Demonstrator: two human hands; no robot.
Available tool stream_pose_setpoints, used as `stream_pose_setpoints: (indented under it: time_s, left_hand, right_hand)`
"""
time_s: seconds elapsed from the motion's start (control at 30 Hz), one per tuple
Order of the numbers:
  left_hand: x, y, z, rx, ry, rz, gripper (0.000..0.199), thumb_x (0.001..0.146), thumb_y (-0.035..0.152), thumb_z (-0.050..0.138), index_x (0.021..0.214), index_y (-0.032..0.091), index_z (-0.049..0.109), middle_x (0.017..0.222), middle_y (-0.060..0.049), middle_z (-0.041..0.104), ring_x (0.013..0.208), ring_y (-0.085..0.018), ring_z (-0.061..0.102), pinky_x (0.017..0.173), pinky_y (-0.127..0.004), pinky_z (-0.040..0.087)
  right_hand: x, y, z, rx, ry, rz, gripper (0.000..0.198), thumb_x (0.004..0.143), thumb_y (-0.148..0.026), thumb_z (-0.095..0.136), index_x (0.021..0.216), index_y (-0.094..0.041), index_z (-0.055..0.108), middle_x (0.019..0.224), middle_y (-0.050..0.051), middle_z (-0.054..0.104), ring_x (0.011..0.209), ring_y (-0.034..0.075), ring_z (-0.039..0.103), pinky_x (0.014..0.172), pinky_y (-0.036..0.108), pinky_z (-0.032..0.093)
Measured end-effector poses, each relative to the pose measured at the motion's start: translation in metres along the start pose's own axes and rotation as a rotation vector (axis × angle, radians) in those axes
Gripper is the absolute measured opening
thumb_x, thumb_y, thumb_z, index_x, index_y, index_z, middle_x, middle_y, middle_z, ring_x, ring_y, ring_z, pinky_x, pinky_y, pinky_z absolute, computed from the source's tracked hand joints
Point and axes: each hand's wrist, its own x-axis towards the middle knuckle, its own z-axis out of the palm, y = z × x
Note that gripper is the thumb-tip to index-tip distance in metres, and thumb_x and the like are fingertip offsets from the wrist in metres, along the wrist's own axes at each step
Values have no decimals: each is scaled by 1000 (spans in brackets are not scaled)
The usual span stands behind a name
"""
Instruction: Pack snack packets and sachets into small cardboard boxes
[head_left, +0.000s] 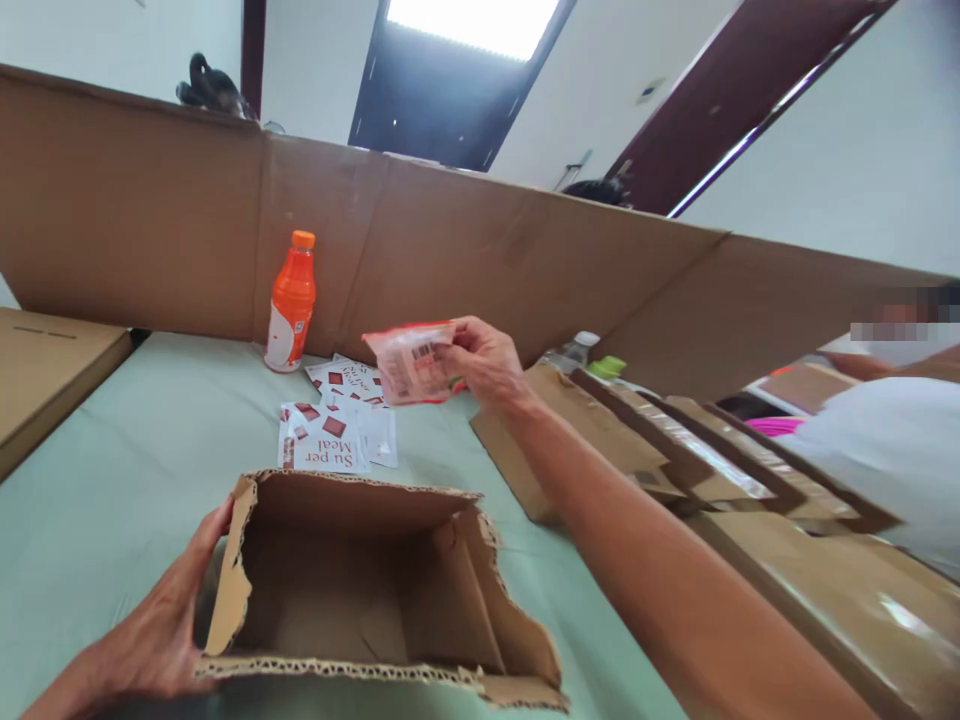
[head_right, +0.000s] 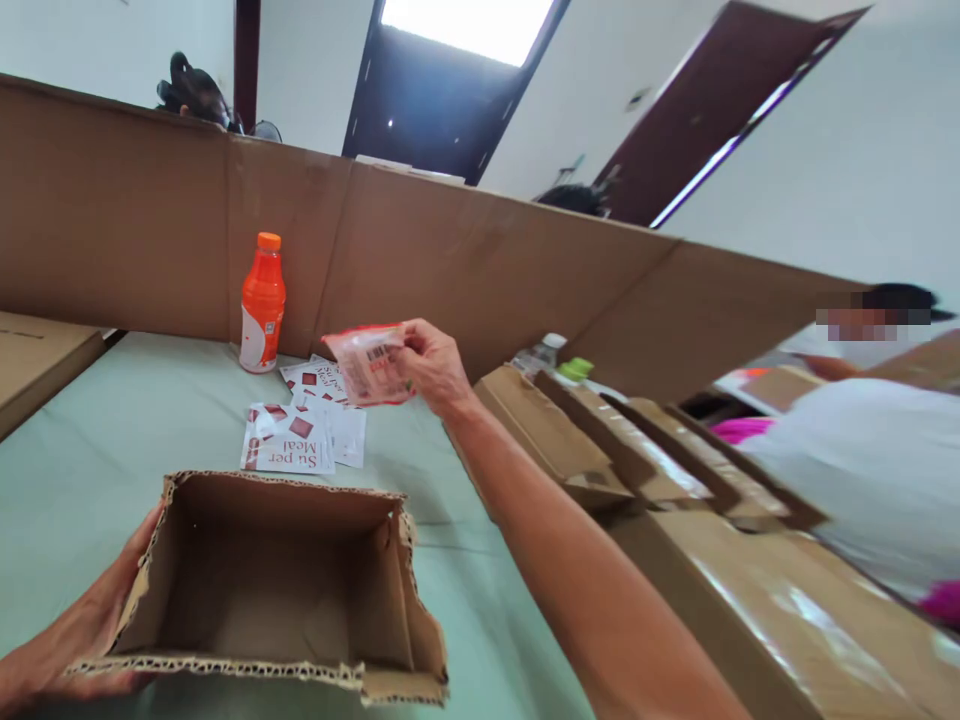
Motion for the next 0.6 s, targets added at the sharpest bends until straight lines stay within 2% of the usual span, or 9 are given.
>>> stream_pose_setpoints:
  time_s: [0.13, 0.23, 0.3, 0.4, 0.5, 0.57, 0.6]
  left_hand:
    - [10, 11, -10, -61, -29, 0, 121, 83, 69, 74, 167, 46, -10, 179, -6, 16, 158, -51, 26, 124, -71, 36]
    - [16, 26, -15, -122, -27, -15, 124, 84, 72, 72, 168, 40, -14, 179, -9, 11, 157, -53, 26, 127, -71, 28]
    - [19, 31, -15, -144, -30, -31, 125, 84, 72, 72, 168, 37, -14, 178, -12, 11, 155, -54, 30, 126, -74, 27]
    - [21, 33, -13, -156, -33, -22, 124, 84, 67, 74, 168, 39, -12, 178, -10, 12, 156, -52, 29, 128, -71, 27]
    - [24, 32, -12, -155, -16, 7, 126, 84, 59, 78, 167, 42, -15, 178, -7, 11, 159, -48, 25, 129, -66, 27]
    - [25, 32, -12, -156, -13, 20, 127, 83, 55, 79, 167, 43, -15, 178, -7, 11, 159, -47, 25, 129, -66, 28]
    - [25, 32, -11, -159, -16, 23, 127, 82, 54, 80, 167, 43, -14, 177, -8, 12, 159, -47, 26, 129, -65, 29]
  right_hand:
    - [-74, -2, -13, -162, -238, 99, 27, 71, -44, 72, 83, -20, 68, 78, 1, 74, 69, 18, 66, 67, 31, 55]
    - [-120, 1, -10, -286, -380, 197, 25, 70, -40, 71, 88, -22, 76, 87, 3, 79, 80, 23, 70, 72, 32, 55]
    - [-138, 3, -9, -363, -429, 247, 25, 67, -36, 73, 88, -25, 77, 92, 3, 81, 86, 25, 71, 72, 30, 54]
    - [-148, 5, -18, -473, -450, 305, 12, 63, -33, 74, 66, -23, 70, 68, 2, 73, 70, 24, 68, 59, 27, 48]
    - [-151, -1, -35, -562, -439, 338, 26, 67, -37, 69, 51, -22, 56, 48, -1, 55, 52, 18, 57, 50, 27, 39]
    - [-156, -17, -49, -595, -338, 304, 30, 76, -43, 64, 55, -22, 58, 51, 0, 54, 53, 19, 56, 51, 29, 41]
    - [-160, -29, -55, -585, -224, 255, 31, 80, -46, 64, 59, -23, 61, 55, 1, 57, 57, 21, 58, 54, 32, 45]
